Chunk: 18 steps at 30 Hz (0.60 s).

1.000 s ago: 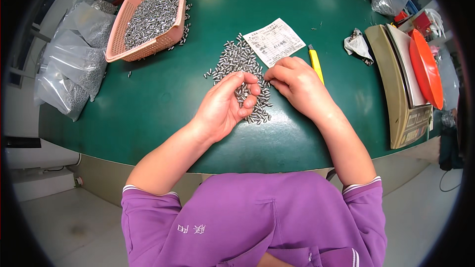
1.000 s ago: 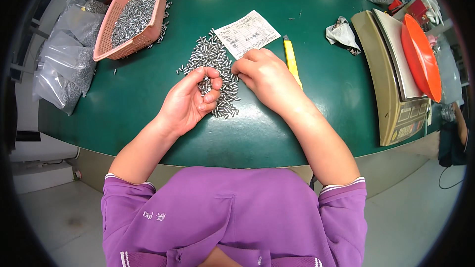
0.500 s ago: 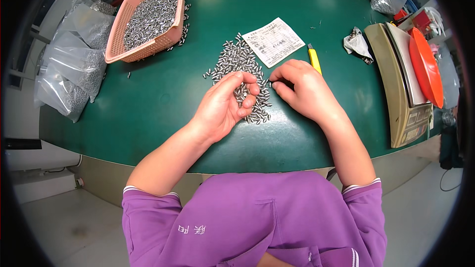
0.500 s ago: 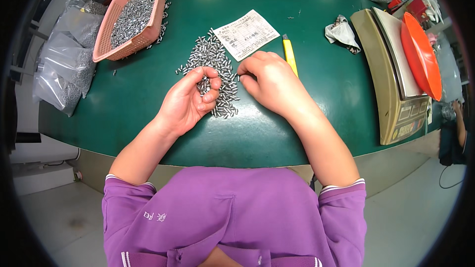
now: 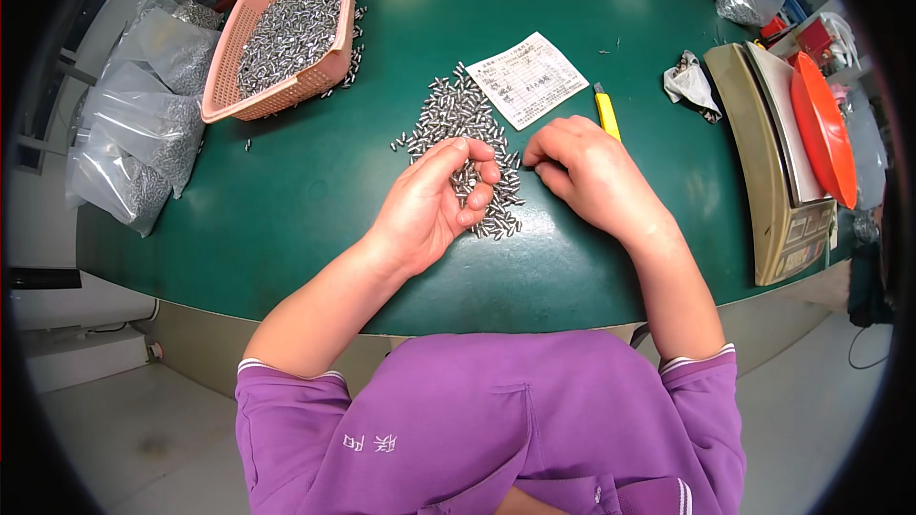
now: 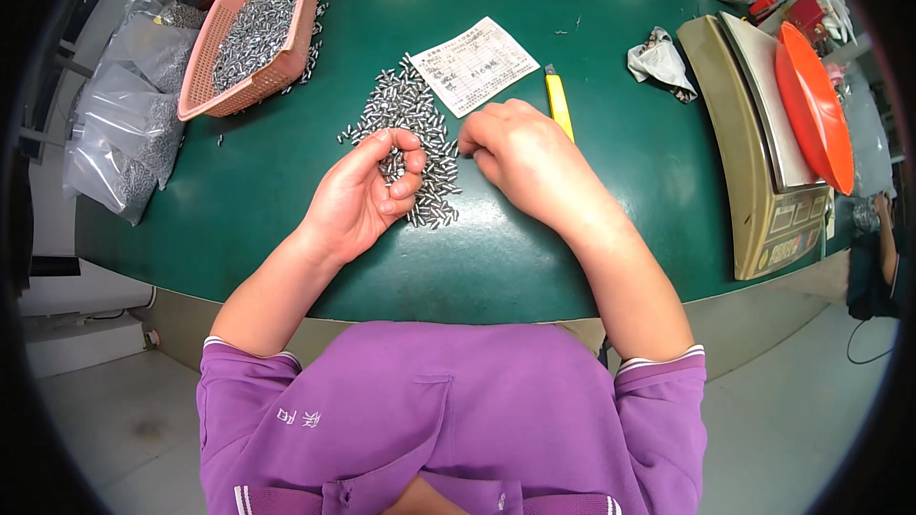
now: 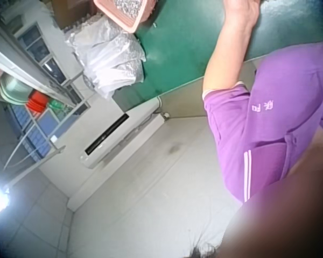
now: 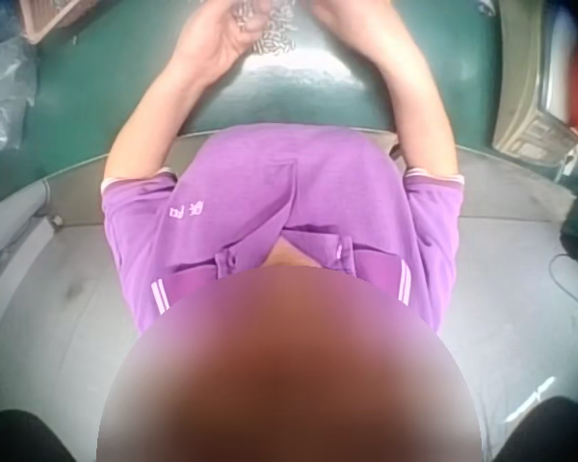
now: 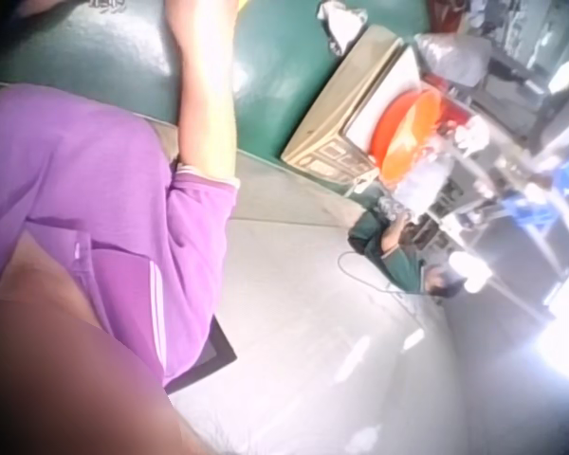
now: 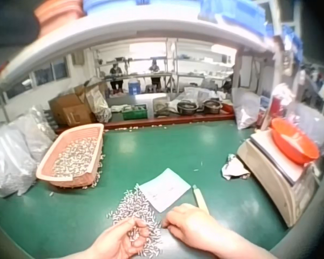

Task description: Inspecting and sorting small metal pins or terminals on a green workbench.

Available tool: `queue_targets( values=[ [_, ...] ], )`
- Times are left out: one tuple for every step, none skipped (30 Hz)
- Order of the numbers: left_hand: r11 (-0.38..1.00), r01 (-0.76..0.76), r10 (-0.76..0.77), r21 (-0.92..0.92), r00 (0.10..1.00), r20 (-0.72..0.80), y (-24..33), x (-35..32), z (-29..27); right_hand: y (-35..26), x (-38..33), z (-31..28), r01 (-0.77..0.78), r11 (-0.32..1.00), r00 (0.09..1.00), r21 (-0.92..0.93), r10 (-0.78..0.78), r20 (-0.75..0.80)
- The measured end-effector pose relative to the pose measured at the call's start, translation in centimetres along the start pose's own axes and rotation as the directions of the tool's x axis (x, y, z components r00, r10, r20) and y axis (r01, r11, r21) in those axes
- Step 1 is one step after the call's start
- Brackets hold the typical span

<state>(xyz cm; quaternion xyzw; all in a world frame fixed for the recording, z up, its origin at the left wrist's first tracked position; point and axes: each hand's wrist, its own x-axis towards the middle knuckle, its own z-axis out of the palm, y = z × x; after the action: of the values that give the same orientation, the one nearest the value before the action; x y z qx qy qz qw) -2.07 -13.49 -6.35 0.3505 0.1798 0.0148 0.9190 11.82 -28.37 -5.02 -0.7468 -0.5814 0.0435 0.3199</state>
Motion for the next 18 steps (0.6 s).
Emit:
queue_targets(
  values=[
    [1.000,-0.003,0.003,-0.006,1.000,0.007,-0.03,0.00,-0.08,0.01,0.06,0.04,0.001,1.000,1.000,0.001,-0.001,0.001],
    [1.000,-0.006,0.006,-0.011,1.000,0.013,-0.04,-0.01,-0.14,0.01,0.13,0.11,0.004,0.999,1.000,0.034,-0.004,0.003],
    [1.000,-0.006,0.006,-0.011,1.000,0.014,-0.03,0.00,-0.08,0.01,0.15,0.16,0.005,0.998,1.000,0.065,-0.005,0.004],
    [1.000,-0.003,0.003,-0.005,1.000,0.009,0.00,0.01,0.01,0.03,0.17,0.27,0.005,0.998,1.000,0.065,-0.005,0.004],
    [1.000,-0.001,0.001,0.001,1.000,0.005,0.02,0.01,0.07,0.06,0.20,0.42,0.024,0.998,1.000,0.062,-0.024,-0.010],
    [1.000,0.000,0.000,0.002,1.000,0.006,0.03,-0.01,0.11,0.07,0.19,0.47,0.043,0.997,0.999,0.059,-0.042,-0.025],
    [1.000,-0.001,0.001,0.004,1.000,0.007,0.04,-0.03,0.14,0.09,0.21,0.43,0.042,0.997,0.999,0.058,-0.041,-0.026],
    [1.000,-0.001,0.001,0.007,1.000,0.008,0.03,-0.03,0.18,0.11,0.23,0.39,0.062,0.998,0.998,0.031,-0.062,-0.016],
    [1.000,-0.001,0.001,0.007,1.000,0.007,0.03,-0.05,0.18,0.12,0.26,0.38,0.084,0.996,0.996,0.005,-0.084,-0.004],
    [1.000,0.000,0.000,0.008,1.000,0.005,0.03,-0.05,0.18,0.12,0.25,0.38,0.084,0.996,0.996,0.005,-0.084,-0.004],
    [1.000,0.001,-0.001,0.009,1.000,0.003,0.02,-0.06,0.19,0.11,0.23,0.38,0.084,0.996,0.996,0.000,-0.084,-0.006],
    [1.000,0.001,-0.001,0.009,1.000,0.002,0.02,-0.06,0.16,0.12,0.24,0.38,0.085,0.996,0.996,-0.005,-0.085,-0.007],
    [1.000,0.001,-0.001,0.009,1.000,0.003,0.01,-0.06,0.12,0.11,0.25,0.37,0.085,0.996,0.996,-0.005,-0.085,-0.007],
    [1.000,0.001,-0.001,0.008,1.000,0.004,-0.01,-0.05,0.09,0.09,0.26,0.33,0.070,0.997,0.998,-0.014,-0.070,0.002],
    [1.000,0.001,-0.001,0.008,1.000,0.004,0.00,-0.03,0.05,0.08,0.30,0.28,0.055,0.998,0.998,-0.023,-0.055,0.011],
    [1.000,0.001,-0.001,0.005,1.000,0.005,0.01,-0.01,0.01,0.08,0.31,0.24,0.055,0.998,0.998,-0.023,-0.055,0.012],
    [1.000,0.001,-0.001,0.001,1.000,0.006,0.01,0.01,-0.04,0.08,0.27,0.21,0.022,1.000,0.999,-0.006,-0.022,0.029],
    [1.000,0.000,0.000,0.002,1.000,0.008,-0.02,-0.01,0.00,0.01,0.17,0.11,-0.010,1.000,0.999,0.010,0.009,0.045]
  ],
)
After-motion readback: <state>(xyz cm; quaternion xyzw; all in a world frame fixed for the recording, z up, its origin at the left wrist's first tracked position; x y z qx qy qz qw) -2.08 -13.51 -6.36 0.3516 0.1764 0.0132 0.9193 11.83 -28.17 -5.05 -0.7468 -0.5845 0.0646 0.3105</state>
